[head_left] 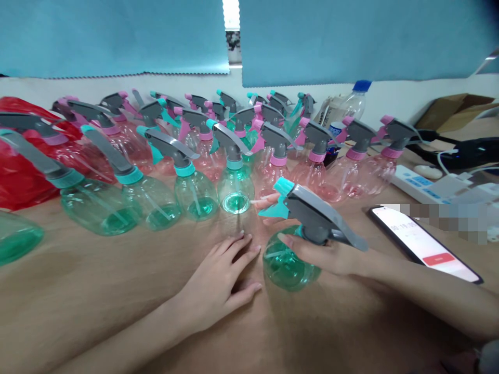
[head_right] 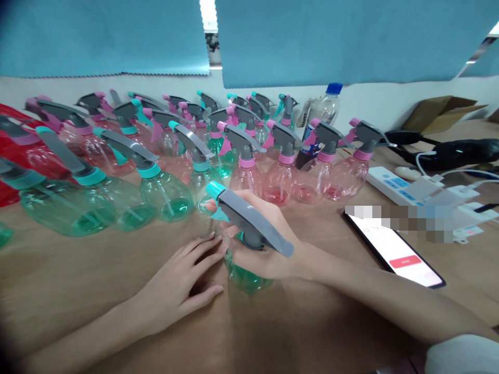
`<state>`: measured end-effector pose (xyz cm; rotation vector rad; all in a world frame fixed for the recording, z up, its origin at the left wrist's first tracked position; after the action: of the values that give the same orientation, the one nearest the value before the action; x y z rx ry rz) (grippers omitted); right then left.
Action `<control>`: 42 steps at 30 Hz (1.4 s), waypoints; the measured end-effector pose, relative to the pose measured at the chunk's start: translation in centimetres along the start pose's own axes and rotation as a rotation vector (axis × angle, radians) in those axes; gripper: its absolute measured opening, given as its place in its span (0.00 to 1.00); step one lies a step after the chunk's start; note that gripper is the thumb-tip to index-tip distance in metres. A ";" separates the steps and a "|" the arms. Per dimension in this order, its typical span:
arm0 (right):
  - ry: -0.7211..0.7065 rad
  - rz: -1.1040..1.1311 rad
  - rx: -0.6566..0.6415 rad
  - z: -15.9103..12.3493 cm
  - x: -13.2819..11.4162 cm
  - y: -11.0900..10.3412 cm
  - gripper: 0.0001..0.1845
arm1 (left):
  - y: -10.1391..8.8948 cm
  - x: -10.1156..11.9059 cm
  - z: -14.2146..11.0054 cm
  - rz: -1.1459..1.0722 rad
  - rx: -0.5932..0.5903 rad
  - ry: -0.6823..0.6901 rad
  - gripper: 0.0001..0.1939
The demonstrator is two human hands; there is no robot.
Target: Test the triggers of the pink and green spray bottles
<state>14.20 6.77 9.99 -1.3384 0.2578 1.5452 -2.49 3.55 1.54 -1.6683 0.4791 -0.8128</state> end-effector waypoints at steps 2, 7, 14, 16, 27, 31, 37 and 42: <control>-0.014 0.006 -0.009 0.0 0.1 0.1 0.23 | 0.0 0.0 0.0 0.002 -0.003 -0.004 0.28; -0.010 0.012 -0.005 -0.3 0.5 0.1 0.25 | 0.0 0.0 0.1 -0.006 -0.004 0.000 0.29; -0.019 0.052 -0.024 -0.4 0.7 0.2 0.24 | 0.0 0.0 0.0 0.002 -0.009 -0.011 0.28; -0.018 0.036 -0.032 -0.2 0.6 0.3 0.24 | 0.0 0.0 0.0 0.003 -0.018 -0.011 0.29; 0.008 0.022 -0.008 -0.3 0.6 0.2 0.26 | 0.0 0.0 0.1 -0.010 0.004 -0.005 0.28; -0.004 0.000 0.003 -0.3 0.6 0.0 0.26 | 0.0 0.1 0.2 -0.010 -0.002 -0.002 0.29; 0.001 -0.009 0.003 0.0 0.0 0.0 0.24 | -0.1 0.1 0.2 -0.015 0.001 -0.008 0.28; -0.004 -0.047 0.008 0.1 -0.2 -0.1 0.23 | -0.1 0.1 0.1 -0.012 0.001 0.000 0.28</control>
<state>14.15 6.82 10.20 -1.3262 0.2281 1.5062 -2.36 3.57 1.69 -1.6717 0.4687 -0.8222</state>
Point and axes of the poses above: each hand's wrist, its own z-axis towards the middle knuckle, its own y-axis out of the palm, x = y × z, the point moved 5 cm from there along z, towards the middle knuckle, and after that the axes turned 11 degrees about -x, right-handed, at the moved point
